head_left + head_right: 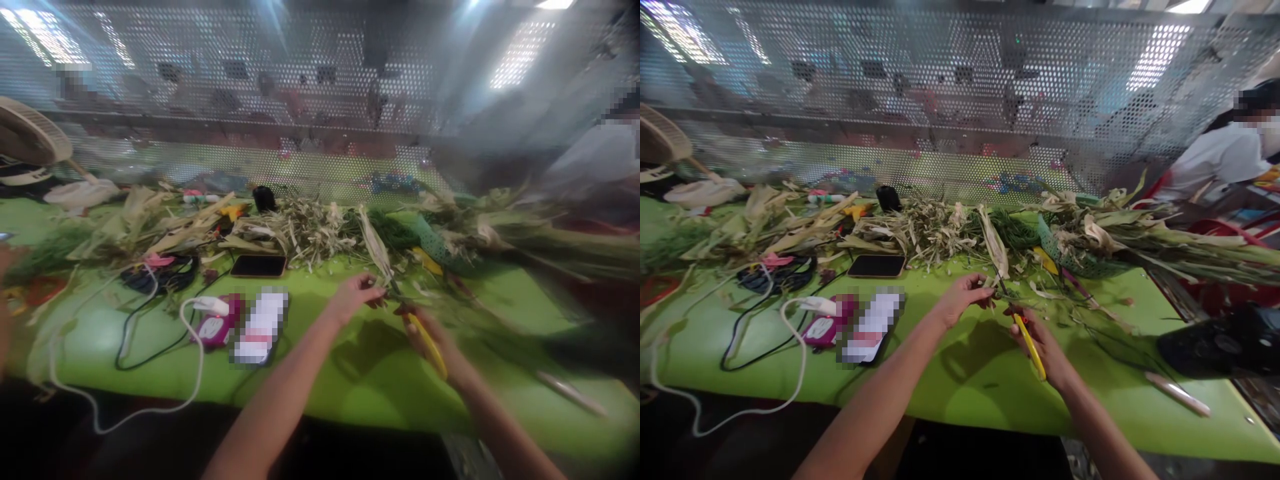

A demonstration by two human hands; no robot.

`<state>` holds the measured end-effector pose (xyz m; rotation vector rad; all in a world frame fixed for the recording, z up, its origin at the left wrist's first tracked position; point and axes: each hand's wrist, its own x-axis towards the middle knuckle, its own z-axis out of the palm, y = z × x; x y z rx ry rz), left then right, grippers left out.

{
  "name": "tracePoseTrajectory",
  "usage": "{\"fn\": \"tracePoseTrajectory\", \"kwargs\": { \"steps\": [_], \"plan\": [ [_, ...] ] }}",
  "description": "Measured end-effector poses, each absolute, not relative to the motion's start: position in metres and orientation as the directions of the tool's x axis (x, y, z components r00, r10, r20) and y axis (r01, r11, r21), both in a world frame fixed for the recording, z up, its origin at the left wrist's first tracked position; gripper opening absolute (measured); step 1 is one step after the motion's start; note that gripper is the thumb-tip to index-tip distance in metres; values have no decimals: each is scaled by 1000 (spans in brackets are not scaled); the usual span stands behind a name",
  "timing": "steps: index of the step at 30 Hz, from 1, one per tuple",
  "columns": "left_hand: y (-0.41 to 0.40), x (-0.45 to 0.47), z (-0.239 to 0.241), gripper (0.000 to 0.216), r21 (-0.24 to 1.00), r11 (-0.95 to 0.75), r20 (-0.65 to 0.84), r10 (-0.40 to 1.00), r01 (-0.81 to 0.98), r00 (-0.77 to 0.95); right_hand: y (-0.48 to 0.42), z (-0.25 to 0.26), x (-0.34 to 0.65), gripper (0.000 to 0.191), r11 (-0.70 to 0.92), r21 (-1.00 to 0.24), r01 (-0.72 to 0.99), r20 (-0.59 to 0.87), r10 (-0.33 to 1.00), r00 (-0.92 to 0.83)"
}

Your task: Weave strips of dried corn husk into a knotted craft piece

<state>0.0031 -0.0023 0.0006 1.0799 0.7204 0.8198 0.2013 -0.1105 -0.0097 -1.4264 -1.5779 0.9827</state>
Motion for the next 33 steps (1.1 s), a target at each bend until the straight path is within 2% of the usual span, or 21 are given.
{"fn": "tracePoseTrajectory", "kwargs": {
  "steps": [3,11,19,23,28,33],
  "plan": [
    [-2,3,0,41,945,249,-108,851,-213,514,-110,-4,197,43,53,-918,392,25,997,-77],
    [-1,1,2,37,950,248,-121,854,-192,507,-110,5,192,50,-8,-921,389,20,997,68],
    [6,1,2,17,877,324,-181,907,-355,380,-122,-5,217,49,-157,-903,401,-119,986,117],
    [8,1,0,24,852,318,-192,929,-416,317,-129,-4,229,45,-124,-866,484,-96,992,82],
    [10,1,-3,27,845,288,-196,951,-451,239,-134,-1,236,44,-3,-785,619,-49,997,-57],
    [9,2,0,26,838,305,-236,950,-452,202,-133,1,227,46,59,-757,651,-29,992,-123]
  ]
}}
